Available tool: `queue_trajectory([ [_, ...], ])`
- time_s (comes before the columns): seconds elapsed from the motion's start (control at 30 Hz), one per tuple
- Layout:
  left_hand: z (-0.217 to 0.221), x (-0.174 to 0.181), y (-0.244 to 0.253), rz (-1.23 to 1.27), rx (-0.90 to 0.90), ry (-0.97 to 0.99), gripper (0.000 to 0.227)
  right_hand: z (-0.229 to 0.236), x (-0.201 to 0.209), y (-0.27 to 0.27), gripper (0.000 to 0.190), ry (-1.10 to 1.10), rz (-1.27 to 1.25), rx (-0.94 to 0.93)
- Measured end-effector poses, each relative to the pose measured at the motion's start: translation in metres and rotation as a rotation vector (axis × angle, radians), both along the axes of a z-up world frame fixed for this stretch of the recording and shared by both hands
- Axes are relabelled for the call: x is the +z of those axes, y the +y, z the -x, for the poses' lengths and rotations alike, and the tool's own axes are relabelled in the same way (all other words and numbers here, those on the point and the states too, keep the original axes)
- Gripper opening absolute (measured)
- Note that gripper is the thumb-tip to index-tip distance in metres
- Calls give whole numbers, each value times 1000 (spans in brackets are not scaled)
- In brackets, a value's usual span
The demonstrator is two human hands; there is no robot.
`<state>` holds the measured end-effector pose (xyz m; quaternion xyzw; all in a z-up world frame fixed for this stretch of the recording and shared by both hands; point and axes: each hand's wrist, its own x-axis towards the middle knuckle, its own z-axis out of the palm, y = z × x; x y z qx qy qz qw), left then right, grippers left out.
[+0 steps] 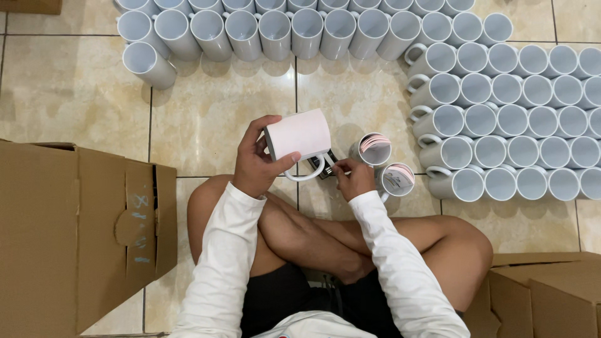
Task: The person sits on the floor and applies pink paper labels to white ceramic mugs. They smooth the label around the mug, then place the finished mug into a cardboard box with dividers. The person repeats this process with several mugs.
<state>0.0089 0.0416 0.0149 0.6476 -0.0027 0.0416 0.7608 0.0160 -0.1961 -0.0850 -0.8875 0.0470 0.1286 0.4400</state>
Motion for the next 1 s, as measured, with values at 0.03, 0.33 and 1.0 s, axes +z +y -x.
queue_trajectory([
  [0.03,0,0,0,1,1,-2,68,4,9,1,13,-2,1,1],
  [0.33,6,5,-1,-1,-38,-75,68,20,6,9,37,13,-59,-125],
  [1.0,8,17,-20,-498,-265,-460,57,9,20,-50,23,-226,-881,-202],
])
